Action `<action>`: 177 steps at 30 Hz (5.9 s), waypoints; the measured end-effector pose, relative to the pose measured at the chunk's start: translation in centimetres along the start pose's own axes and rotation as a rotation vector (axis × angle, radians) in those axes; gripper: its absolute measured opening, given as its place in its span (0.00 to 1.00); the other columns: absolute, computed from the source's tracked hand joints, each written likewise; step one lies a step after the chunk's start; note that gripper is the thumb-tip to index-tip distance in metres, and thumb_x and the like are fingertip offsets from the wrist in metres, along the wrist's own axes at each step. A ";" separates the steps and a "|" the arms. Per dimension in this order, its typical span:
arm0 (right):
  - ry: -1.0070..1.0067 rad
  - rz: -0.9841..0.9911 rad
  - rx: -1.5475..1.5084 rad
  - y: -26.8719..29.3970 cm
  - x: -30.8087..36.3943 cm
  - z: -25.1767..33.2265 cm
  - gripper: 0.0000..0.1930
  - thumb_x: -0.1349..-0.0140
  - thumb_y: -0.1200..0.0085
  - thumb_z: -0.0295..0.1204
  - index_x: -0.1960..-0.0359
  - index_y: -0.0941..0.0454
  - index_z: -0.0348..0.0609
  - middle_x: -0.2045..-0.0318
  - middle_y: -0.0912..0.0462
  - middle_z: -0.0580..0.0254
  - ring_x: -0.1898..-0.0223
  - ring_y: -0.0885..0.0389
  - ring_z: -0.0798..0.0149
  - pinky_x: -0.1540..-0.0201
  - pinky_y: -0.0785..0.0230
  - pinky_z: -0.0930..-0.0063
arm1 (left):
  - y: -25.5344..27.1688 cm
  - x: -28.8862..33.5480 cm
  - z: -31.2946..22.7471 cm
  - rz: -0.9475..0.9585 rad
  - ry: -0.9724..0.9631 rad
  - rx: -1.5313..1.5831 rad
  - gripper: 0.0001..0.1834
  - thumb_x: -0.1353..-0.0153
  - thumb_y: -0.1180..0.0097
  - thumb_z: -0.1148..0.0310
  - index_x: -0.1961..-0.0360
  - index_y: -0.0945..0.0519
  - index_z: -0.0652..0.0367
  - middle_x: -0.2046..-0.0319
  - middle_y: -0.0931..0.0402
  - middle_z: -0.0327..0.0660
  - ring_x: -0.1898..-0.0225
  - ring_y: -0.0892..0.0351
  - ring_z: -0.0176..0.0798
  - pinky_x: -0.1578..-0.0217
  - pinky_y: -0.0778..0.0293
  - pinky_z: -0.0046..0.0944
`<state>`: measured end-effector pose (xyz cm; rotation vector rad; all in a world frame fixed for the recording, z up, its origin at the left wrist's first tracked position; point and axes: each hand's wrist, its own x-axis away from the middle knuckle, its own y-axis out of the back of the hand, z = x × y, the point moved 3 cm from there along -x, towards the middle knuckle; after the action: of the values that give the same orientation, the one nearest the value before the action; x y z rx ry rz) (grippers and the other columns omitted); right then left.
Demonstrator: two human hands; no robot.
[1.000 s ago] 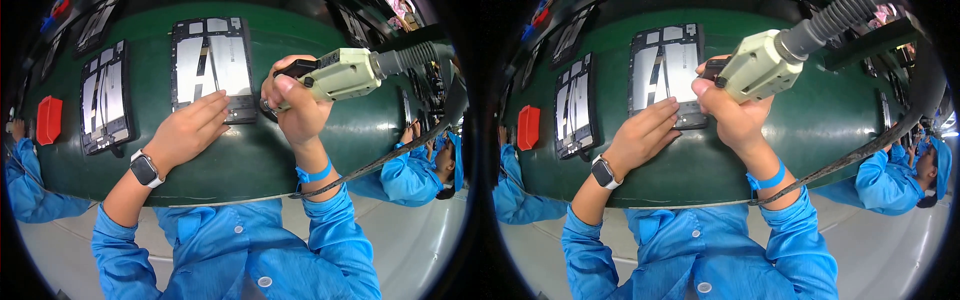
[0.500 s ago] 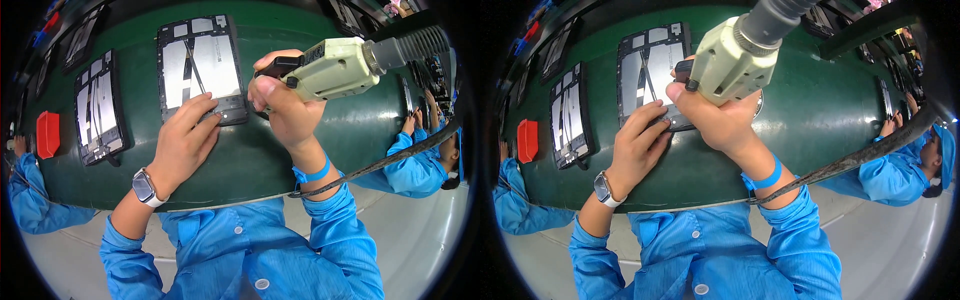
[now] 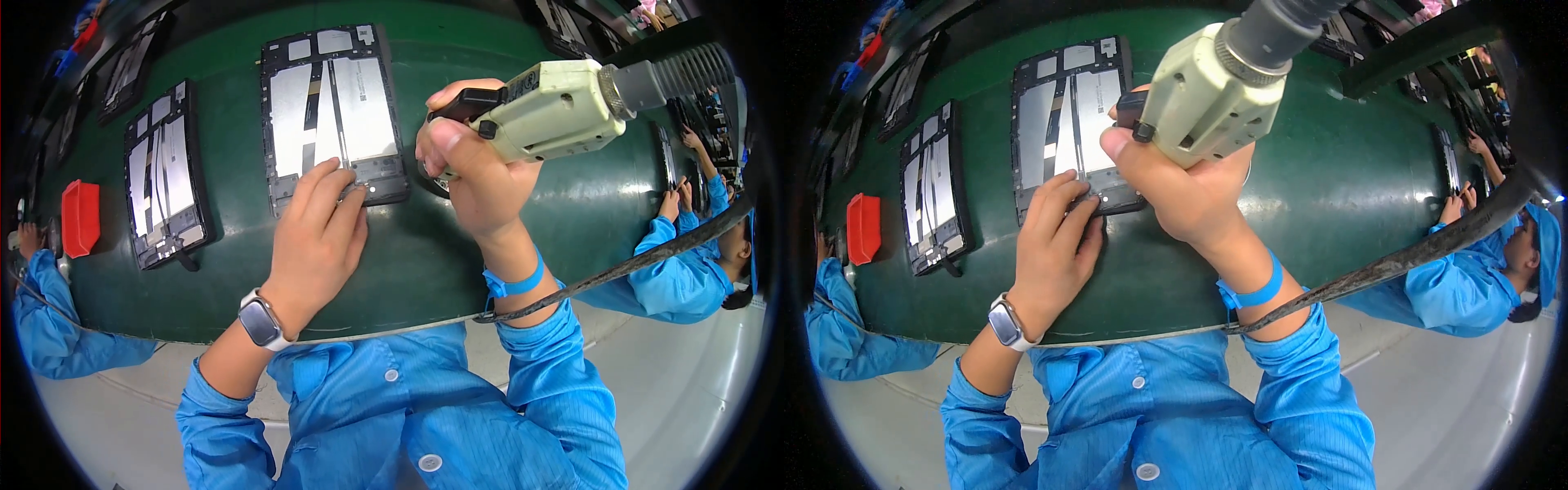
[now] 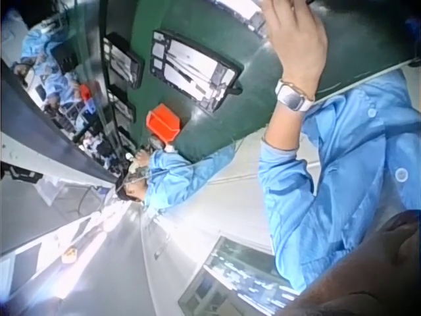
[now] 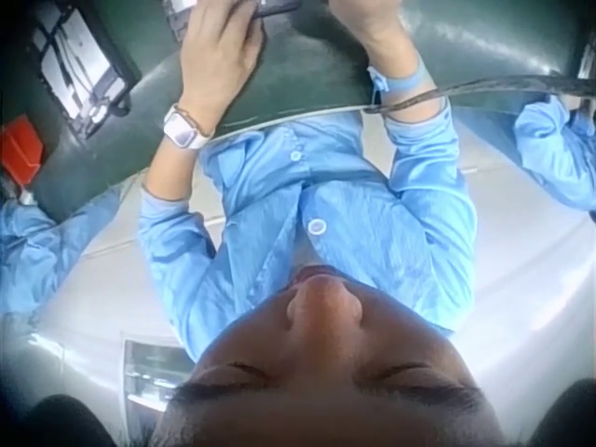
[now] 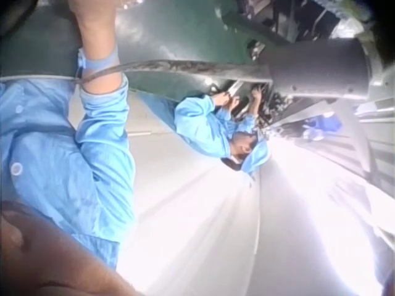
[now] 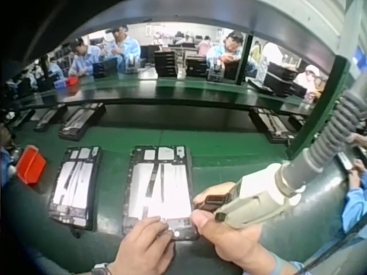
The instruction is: The person assembles tablet components by attaching a tablet battery to a tablet frame with small screws, using an electric screwdriver.
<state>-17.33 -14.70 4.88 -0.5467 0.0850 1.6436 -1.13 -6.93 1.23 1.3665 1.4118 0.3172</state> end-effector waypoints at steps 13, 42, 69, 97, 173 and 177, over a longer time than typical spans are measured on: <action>0.030 0.042 0.044 0.0 0.0 0.4 0.10 0.45 0.45 0.18 0.59 0.25 0.31 0.79 0.23 0.59 0.80 0.26 0.69 0.74 0.29 0.72 | 0.5 -1.0 -0.3 0.025 -0.007 0.038 0.13 0.53 0.35 0.80 0.63 0.20 0.66 0.57 0.24 0.48 0.49 0.23 0.53 0.53 0.23 0.46; 0.057 0.093 0.085 0.2 -0.2 0.7 0.10 0.43 0.46 0.17 0.59 0.24 0.31 0.76 0.23 0.59 0.80 0.27 0.69 0.73 0.29 0.71 | 1.2 -6.0 4.1 0.388 0.154 0.473 0.04 0.50 0.35 0.81 0.72 0.16 0.69 0.72 0.22 0.45 0.70 0.21 0.43 0.66 0.25 0.38; 0.021 0.051 0.103 0.2 -0.2 0.4 0.11 0.42 0.49 0.21 0.58 0.26 0.31 0.84 0.28 0.61 0.83 0.30 0.67 0.74 0.31 0.68 | 0.5 -7.5 4.9 0.630 0.161 0.488 0.05 0.51 0.34 0.79 0.71 0.16 0.66 0.71 0.21 0.44 0.66 0.20 0.44 0.62 0.25 0.39; -0.025 -0.047 0.083 3.8 -3.6 -1.6 0.08 0.44 0.44 0.24 0.67 0.25 0.31 0.84 0.28 0.62 0.84 0.29 0.67 0.76 0.32 0.70 | 9.8 -1.9 17.0 -0.042 0.257 -0.096 0.22 0.36 0.39 0.66 0.43 0.21 0.64 0.39 0.26 0.49 0.35 0.29 0.47 0.35 0.38 0.41; -0.061 0.131 0.043 -2.8 -0.9 -1.2 0.08 0.42 0.46 0.22 0.62 0.27 0.32 0.82 0.27 0.62 0.83 0.30 0.69 0.76 0.31 0.70 | -0.3 -1.3 2.4 -0.083 -0.249 0.100 0.11 0.51 0.41 0.78 0.64 0.18 0.68 0.58 0.21 0.43 0.54 0.23 0.43 0.55 0.24 0.41; -0.052 0.134 0.026 -2.6 -1.0 -1.2 0.08 0.42 0.46 0.22 0.62 0.27 0.32 0.81 0.26 0.61 0.83 0.30 0.69 0.76 0.31 0.70 | -0.4 -1.4 2.0 -0.090 -0.260 0.073 0.12 0.51 0.41 0.78 0.63 0.18 0.69 0.58 0.21 0.43 0.54 0.23 0.44 0.55 0.24 0.41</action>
<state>-14.49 -15.64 4.90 -0.4866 0.1061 1.7841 -0.12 -9.12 0.82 1.3453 1.2723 0.0271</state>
